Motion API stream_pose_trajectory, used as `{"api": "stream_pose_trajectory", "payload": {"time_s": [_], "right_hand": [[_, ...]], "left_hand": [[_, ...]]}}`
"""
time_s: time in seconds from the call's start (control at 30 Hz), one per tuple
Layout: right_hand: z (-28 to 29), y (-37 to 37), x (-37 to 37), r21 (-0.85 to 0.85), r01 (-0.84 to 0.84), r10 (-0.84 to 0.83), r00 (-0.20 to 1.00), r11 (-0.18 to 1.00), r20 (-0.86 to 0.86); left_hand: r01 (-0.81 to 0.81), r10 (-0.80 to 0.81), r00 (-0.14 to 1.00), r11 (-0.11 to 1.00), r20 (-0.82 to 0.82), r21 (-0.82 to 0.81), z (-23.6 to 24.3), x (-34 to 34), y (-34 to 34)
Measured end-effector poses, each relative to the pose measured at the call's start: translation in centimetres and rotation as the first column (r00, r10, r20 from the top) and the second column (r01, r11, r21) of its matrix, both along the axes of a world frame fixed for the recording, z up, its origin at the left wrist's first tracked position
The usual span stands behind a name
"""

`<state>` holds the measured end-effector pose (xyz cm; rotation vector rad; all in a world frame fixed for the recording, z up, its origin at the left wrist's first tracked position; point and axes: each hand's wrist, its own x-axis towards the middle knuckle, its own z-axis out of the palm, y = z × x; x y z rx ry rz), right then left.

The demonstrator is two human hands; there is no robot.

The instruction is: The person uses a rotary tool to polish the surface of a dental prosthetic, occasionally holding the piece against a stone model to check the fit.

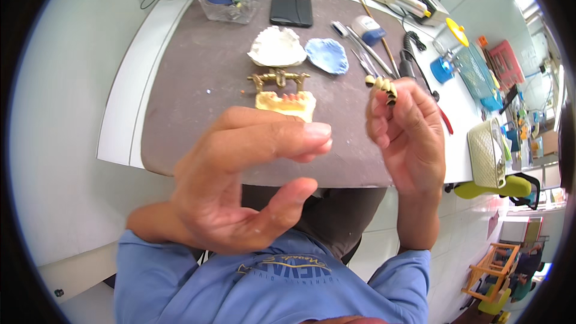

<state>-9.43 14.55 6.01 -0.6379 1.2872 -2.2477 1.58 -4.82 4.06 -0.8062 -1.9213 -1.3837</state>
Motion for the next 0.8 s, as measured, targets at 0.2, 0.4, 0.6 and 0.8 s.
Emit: {"api": "stream_pose_trajectory", "payload": {"time_s": [0.2, 0.4, 0.6, 0.8], "right_hand": [[-1.8, 2.1, 2.6, -0.045, -0.124, 0.132, 0.926, 0.991, 0.353], [-3.1, 4.2, 2.0, -0.078, -0.169, 0.186, 0.914, 0.983, 0.361], [-3.7, 4.7, 1.2, -0.076, -0.26, 0.268, 0.878, 0.963, 0.396], [-2.7, 4.7, 1.2, 0.028, -0.309, 0.27, 0.87, 0.951, 0.413]], "left_hand": [[-0.084, 0.042, 0.99, 0.941, 0.135, 0.327, -1.8, -2.9, 6.7], [-0.029, -0.19, 0.924, 0.83, 0.333, 0.556, -1.6, -4.1, 8.0], [-0.034, -0.209, 0.9, 0.841, 0.382, 0.54, -1.6, -4.3, 8.2], [-0.071, -0.2, 0.87, 0.853, 0.45, 0.517, -1.5, -4.0, 7.9]]}}
